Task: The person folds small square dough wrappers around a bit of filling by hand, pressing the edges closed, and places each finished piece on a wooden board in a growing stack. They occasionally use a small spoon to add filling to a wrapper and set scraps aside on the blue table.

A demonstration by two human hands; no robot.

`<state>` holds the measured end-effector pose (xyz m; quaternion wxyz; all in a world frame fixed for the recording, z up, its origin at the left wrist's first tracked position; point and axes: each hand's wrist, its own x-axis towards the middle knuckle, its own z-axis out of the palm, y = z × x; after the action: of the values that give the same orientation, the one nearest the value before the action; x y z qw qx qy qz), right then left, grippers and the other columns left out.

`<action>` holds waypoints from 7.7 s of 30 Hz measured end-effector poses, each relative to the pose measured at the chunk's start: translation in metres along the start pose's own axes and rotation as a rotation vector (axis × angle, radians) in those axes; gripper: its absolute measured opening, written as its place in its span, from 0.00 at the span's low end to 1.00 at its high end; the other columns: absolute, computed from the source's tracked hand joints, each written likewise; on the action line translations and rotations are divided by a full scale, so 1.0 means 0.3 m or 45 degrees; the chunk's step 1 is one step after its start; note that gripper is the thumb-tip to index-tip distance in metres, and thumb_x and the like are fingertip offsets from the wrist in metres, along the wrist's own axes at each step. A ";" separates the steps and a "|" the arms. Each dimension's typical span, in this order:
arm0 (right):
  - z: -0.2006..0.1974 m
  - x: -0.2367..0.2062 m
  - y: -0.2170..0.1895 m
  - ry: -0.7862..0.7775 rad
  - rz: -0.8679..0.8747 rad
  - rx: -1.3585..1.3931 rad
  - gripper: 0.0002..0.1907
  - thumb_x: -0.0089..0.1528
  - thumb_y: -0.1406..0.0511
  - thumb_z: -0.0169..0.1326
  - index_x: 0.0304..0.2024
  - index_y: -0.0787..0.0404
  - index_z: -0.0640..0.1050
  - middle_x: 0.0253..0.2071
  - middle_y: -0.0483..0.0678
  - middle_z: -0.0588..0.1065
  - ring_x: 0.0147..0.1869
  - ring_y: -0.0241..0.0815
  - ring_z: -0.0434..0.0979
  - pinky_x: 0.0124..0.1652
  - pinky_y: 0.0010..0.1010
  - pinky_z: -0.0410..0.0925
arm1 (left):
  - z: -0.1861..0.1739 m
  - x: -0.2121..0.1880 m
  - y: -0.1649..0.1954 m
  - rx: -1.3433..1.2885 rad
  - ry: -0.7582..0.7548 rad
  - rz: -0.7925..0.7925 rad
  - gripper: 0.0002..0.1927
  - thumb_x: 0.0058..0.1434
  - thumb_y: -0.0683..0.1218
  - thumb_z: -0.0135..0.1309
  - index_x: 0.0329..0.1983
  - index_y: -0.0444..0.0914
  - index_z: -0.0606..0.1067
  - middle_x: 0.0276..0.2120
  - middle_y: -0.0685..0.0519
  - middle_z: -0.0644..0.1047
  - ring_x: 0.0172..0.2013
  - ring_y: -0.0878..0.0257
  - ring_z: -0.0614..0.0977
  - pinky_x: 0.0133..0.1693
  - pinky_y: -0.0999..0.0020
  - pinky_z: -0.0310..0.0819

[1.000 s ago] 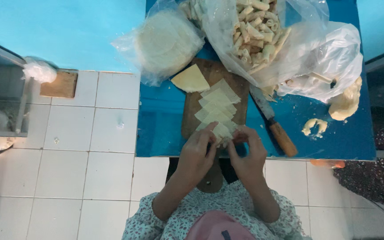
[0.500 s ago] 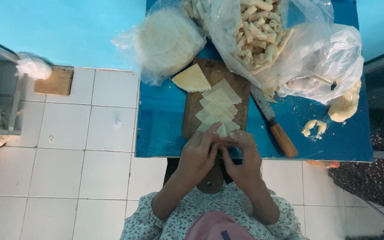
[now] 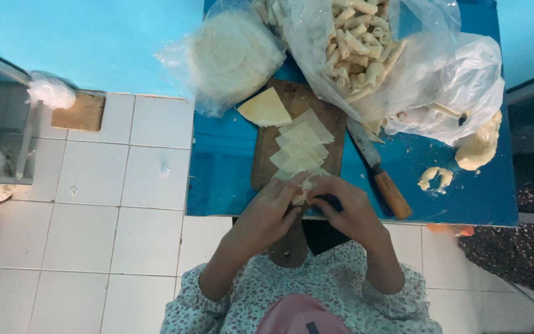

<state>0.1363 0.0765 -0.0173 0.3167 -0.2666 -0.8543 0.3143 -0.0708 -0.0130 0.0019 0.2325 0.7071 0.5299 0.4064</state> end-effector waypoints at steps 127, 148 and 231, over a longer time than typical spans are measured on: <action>-0.133 0.158 -0.119 -0.306 0.465 0.144 0.31 0.58 0.68 0.63 0.62 0.60 0.68 0.34 0.48 0.82 0.35 0.40 0.81 0.37 0.28 0.73 | -0.052 0.066 -0.003 0.363 0.395 0.056 0.29 0.61 0.49 0.64 0.64 0.39 0.70 0.54 0.46 0.72 0.52 0.47 0.74 0.50 0.52 0.64; -0.466 0.137 0.312 0.523 0.468 -1.118 0.22 0.56 0.67 0.68 0.52 0.56 0.76 0.43 0.53 0.81 0.47 0.59 0.79 0.42 0.47 0.70 | -0.001 0.015 0.039 0.674 0.412 -0.311 0.13 0.57 0.47 0.63 0.40 0.37 0.76 0.40 0.45 0.72 0.42 0.46 0.73 0.40 0.50 0.67; -0.156 -0.068 0.155 1.021 -0.037 0.097 0.21 0.70 0.83 0.59 0.61 0.66 0.69 0.49 0.58 0.77 0.49 0.44 0.83 0.49 0.33 0.81 | 0.037 0.034 0.006 0.043 0.501 -0.257 0.08 0.67 0.37 0.55 0.49 0.35 0.75 0.42 0.43 0.79 0.42 0.48 0.83 0.41 0.58 0.78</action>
<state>0.1948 0.1111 -0.0294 0.6391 -0.3442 -0.6543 0.2123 -0.0596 -0.0030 0.0004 0.1523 0.5615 0.6398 0.5022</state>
